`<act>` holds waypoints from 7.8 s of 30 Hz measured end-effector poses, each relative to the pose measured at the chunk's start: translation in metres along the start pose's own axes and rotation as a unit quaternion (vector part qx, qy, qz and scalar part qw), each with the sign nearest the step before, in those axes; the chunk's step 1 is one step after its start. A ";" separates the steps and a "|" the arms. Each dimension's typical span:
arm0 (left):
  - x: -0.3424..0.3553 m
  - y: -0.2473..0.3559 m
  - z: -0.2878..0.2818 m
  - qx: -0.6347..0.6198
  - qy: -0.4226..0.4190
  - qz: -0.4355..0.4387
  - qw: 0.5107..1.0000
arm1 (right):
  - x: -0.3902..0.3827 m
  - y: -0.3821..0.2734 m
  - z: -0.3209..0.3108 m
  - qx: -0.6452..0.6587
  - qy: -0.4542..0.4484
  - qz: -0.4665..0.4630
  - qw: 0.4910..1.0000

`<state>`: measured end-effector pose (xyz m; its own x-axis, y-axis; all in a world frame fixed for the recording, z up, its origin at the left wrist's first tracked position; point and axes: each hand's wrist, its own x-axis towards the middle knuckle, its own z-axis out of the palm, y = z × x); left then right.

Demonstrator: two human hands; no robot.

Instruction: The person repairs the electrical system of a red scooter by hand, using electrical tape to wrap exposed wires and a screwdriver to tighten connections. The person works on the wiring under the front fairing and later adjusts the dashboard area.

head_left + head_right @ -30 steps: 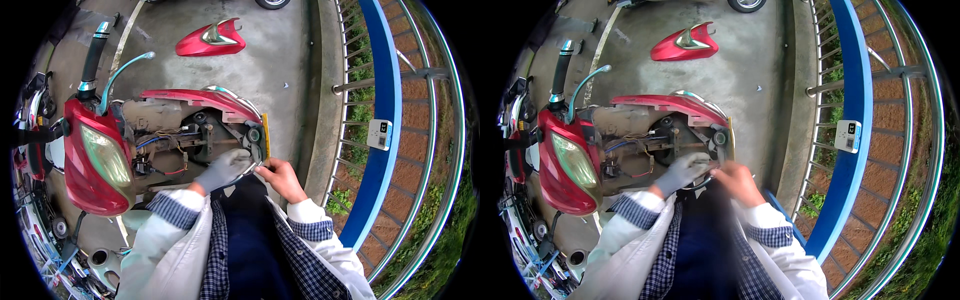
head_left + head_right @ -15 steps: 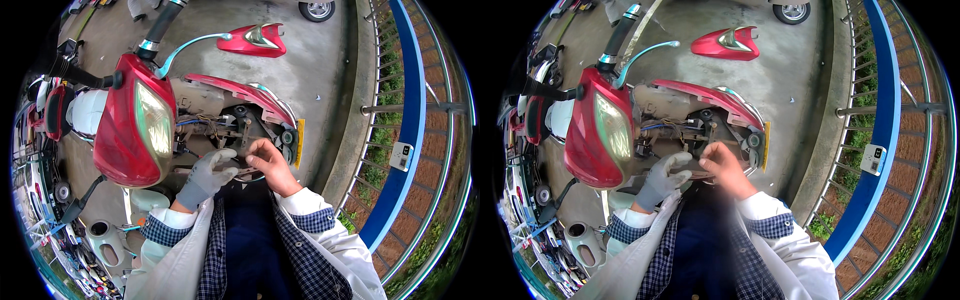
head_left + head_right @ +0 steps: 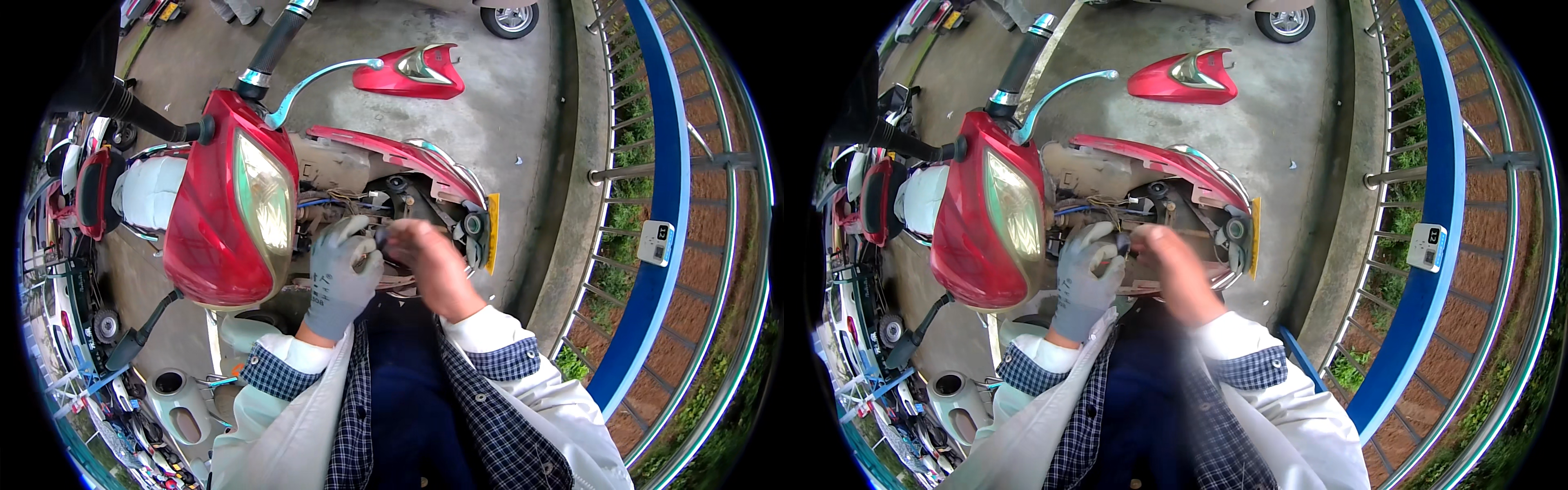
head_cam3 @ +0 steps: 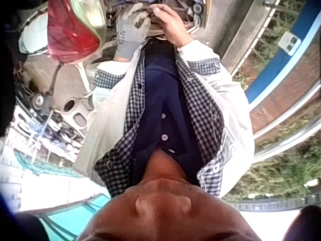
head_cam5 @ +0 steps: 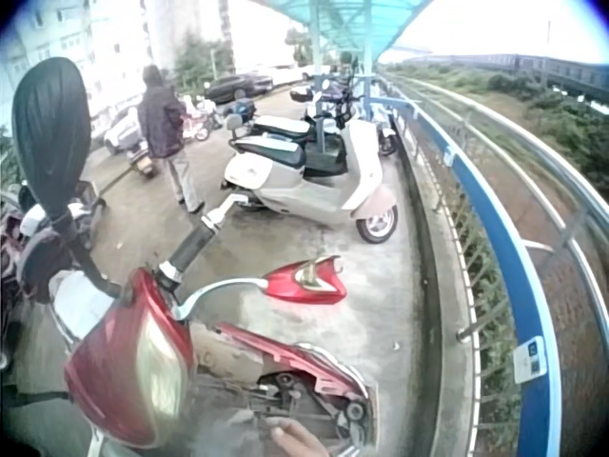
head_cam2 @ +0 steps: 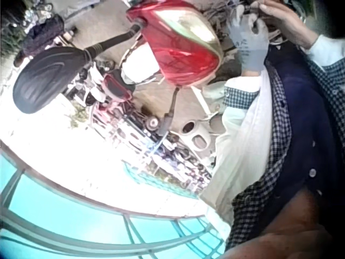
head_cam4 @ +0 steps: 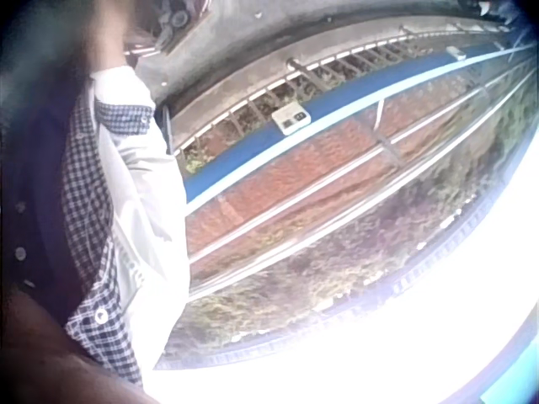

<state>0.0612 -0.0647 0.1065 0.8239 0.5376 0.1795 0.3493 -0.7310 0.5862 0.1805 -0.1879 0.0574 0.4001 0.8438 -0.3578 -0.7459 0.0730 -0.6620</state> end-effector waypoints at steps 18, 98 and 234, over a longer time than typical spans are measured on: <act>-0.027 -0.006 0.003 -0.092 -0.052 -0.145 0.984 | 0.002 0.022 0.014 -0.048 0.051 0.044 0.997; -0.018 -0.112 0.030 -0.243 -0.240 -0.445 0.828 | 0.046 0.121 -0.012 -0.131 0.083 0.140 0.978; -0.056 -0.103 0.051 -0.064 -0.026 -0.187 0.980 | 0.055 0.127 -0.002 -0.060 0.089 0.255 0.961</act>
<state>0.0016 -0.0409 -0.0045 0.6721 0.7330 -0.1049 0.5741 -0.4264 0.6990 0.1088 -0.1333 -0.0473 0.0911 0.6492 -0.7551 -0.8066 -0.3966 -0.4383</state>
